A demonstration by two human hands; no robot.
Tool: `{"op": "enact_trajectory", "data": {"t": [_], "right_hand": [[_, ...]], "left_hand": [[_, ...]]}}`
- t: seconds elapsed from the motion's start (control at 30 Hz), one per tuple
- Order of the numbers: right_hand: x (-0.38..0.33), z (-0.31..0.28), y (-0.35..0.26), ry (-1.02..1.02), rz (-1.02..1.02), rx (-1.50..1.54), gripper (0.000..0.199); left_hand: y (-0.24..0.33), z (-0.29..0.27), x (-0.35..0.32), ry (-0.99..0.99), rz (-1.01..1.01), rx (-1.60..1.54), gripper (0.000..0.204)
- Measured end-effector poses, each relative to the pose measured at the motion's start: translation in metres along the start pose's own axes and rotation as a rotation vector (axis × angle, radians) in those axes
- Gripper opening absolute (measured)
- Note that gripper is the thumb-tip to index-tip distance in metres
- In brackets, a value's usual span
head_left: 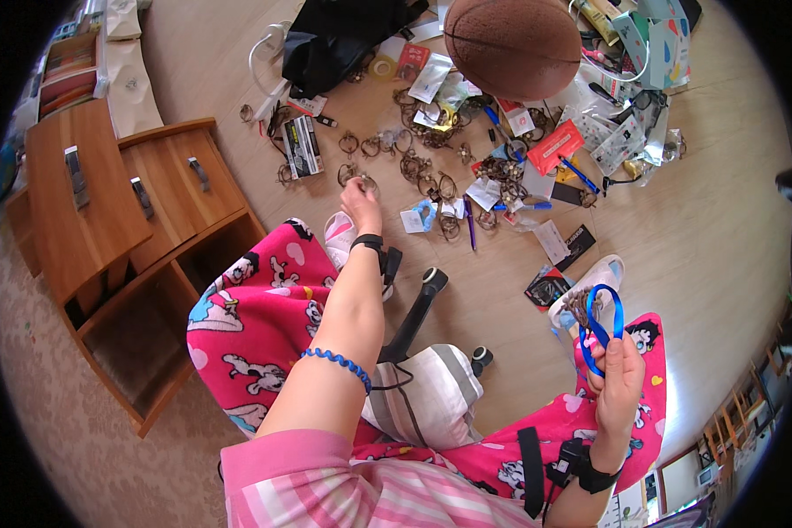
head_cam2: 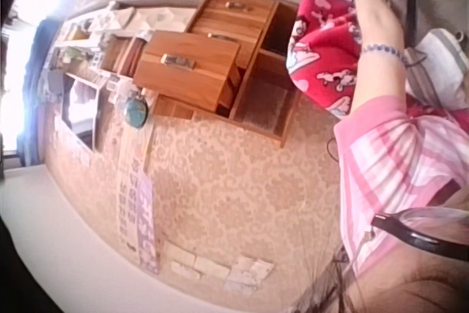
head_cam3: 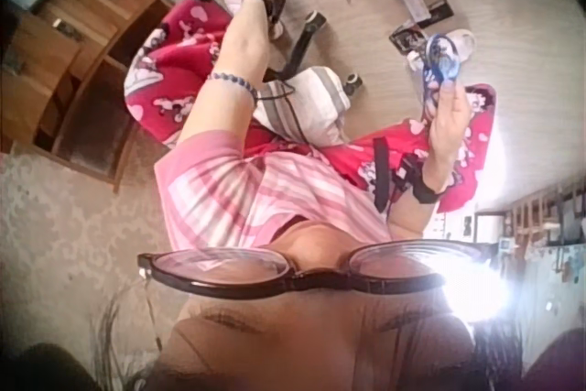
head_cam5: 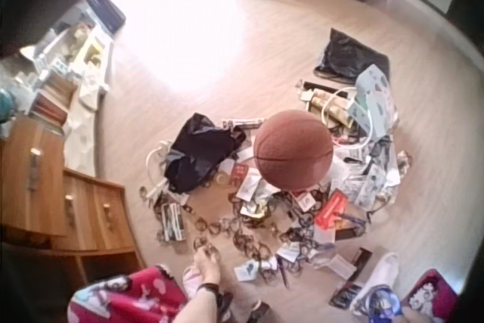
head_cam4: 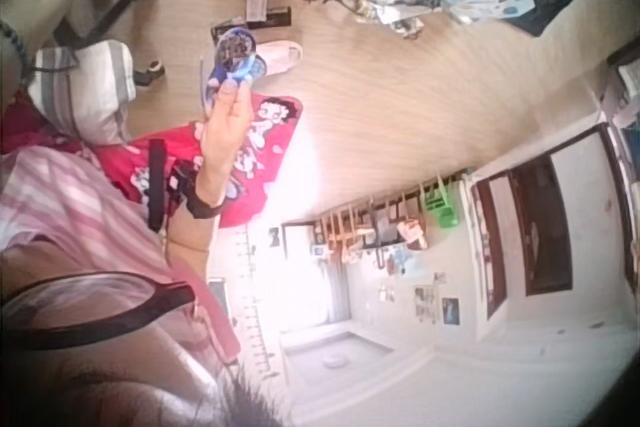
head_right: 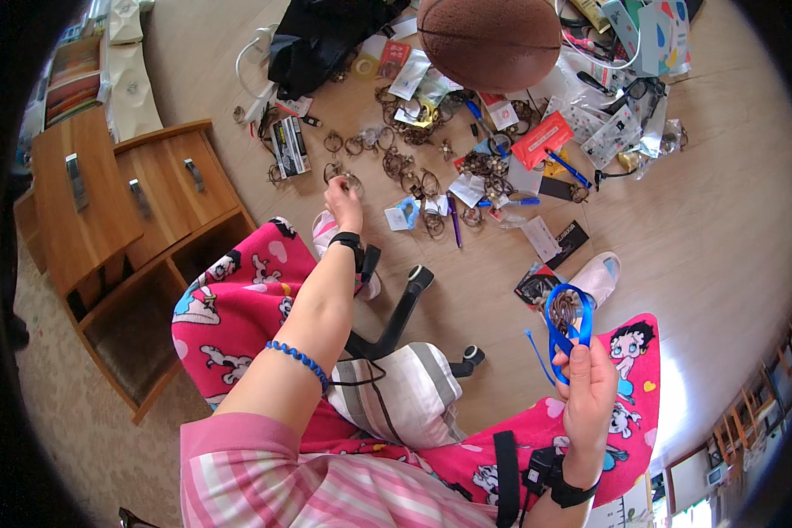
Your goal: The person sits on the floor and assembles keychains by attaching small metal rings to a blue strap. They pick up rings from the floor, link them together, and connect them to the strap repeatedly.
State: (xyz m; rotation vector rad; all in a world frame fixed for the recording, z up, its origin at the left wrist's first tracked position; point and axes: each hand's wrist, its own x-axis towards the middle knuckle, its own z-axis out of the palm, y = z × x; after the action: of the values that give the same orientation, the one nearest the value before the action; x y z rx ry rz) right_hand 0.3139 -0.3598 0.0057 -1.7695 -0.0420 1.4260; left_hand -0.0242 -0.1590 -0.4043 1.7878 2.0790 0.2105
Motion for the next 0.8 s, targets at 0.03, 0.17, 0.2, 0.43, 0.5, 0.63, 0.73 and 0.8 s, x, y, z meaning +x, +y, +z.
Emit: {"op": "enact_trajectory", "data": {"t": [0.03, 0.17, 0.2, 0.43, 0.5, 0.63, 0.73, 0.8], "right_hand": [[-0.001, 0.001, 0.000, -0.004, -0.010, 0.006, 0.024], [-0.003, 0.006, -0.002, -0.002, -0.028, 0.003, 0.025], [-0.003, 0.007, -0.003, 0.001, -0.021, -0.006, 0.026], [-0.003, 0.011, -0.003, 0.031, 0.007, -0.023, 0.028], [-0.004, 0.013, -0.004, 0.032, 0.000, -0.026, 0.028], [-0.008, 0.017, -0.008, 0.013, -0.002, -0.017, 0.026], [-0.011, 0.017, -0.009, 0.011, -0.015, -0.025, 0.023], [-0.012, 0.014, -0.009, 0.004, -0.039, -0.046, 0.022]], "left_hand": [[0.001, 0.002, -0.002, -0.021, 0.043, -0.019, 0.040], [0.002, 0.004, -0.010, -0.049, 0.006, 0.029, 0.033], [0.003, 0.005, -0.010, -0.080, -0.001, -0.007, 0.031], [0.042, 0.027, -0.004, 0.011, -0.184, -0.669, 0.034], [0.059, 0.042, -0.003, -0.029, -0.206, -0.526, 0.044], [0.072, 0.069, 0.002, -0.115, -0.322, -0.319, 0.062], [0.073, 0.073, 0.008, -0.175, -0.361, -0.413, 0.054], [0.078, 0.060, 0.011, -0.264, -0.372, -0.579, 0.049]]}}
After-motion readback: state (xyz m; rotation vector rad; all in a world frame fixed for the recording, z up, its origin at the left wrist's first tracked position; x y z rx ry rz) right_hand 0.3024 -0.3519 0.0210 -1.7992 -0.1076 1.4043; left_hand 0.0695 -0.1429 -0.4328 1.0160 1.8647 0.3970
